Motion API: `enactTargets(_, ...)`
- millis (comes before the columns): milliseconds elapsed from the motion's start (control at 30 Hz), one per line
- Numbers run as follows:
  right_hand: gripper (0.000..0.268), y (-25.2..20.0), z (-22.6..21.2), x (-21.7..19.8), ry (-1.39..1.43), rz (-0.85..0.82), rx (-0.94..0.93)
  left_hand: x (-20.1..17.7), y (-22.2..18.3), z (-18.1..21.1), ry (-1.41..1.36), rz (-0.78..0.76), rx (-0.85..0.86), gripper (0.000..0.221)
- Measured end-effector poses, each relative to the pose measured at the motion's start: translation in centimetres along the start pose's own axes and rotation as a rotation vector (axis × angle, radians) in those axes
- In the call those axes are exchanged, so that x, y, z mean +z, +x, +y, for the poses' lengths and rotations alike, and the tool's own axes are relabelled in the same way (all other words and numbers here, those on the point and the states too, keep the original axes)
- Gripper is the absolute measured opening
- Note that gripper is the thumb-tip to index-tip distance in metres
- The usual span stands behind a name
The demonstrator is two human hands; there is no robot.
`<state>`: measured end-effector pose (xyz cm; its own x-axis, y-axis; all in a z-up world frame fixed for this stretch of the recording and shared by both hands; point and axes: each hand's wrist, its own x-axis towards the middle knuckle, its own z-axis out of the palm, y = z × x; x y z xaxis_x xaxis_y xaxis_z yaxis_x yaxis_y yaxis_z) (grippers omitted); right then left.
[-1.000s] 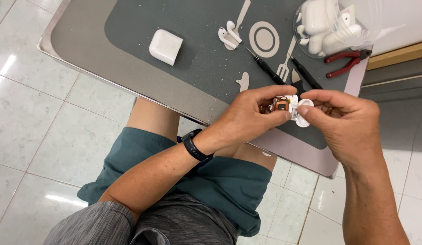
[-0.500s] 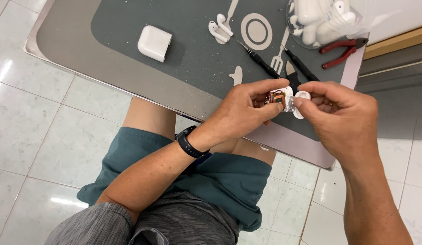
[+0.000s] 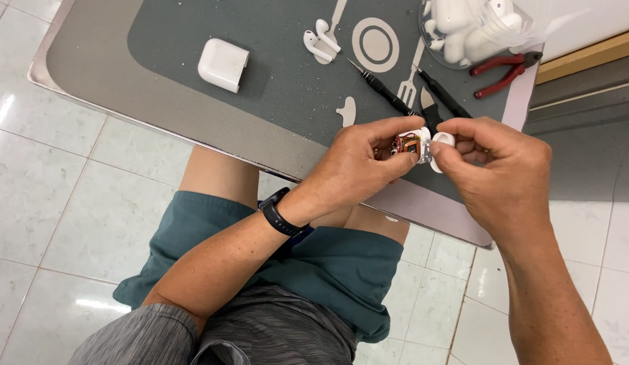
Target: Reassembling the internal components of an AirPods charging case into its plastic housing.
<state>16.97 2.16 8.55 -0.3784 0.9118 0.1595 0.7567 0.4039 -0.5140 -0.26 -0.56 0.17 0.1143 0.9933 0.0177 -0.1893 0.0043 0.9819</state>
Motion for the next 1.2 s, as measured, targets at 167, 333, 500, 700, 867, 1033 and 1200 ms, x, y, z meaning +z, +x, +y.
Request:
enactTargets(167,0.014,0.1,0.1,0.0,0.006,0.012,-0.007,0.3,0.2,-0.1,-0.052,0.023,-0.015,0.042)
enactTargets(333,0.014,0.3,-0.2,-0.2,0.032,0.000,0.049,0.4,0.4,-0.8,-0.074,0.026,0.018,0.040)
enactTargets(500,0.014,0.2,0.0,-0.2,0.016,0.001,0.009,0.5,0.5,-1.1,-0.068,0.043,0.017,0.039)
enactTargets(700,0.012,0.2,-0.3,-0.5,-0.028,-0.015,-0.056,0.2,0.2,-0.3,0.015,0.012,0.024,0.041)
enactTargets(867,0.012,0.1,0.2,-0.5,-0.018,-0.018,-0.087,0.3,0.3,-0.3,0.020,-0.001,0.010,0.041)
enactTargets(1033,0.010,0.3,-0.1,-0.4,-0.011,0.007,-0.139,0.4,0.2,0.0,-0.087,-0.069,-0.072,0.043)
enactTargets(1200,0.013,0.4,0.1,-0.7,0.058,0.012,-0.064,0.7,0.6,-1.5,-0.269,0.021,0.015,0.040)
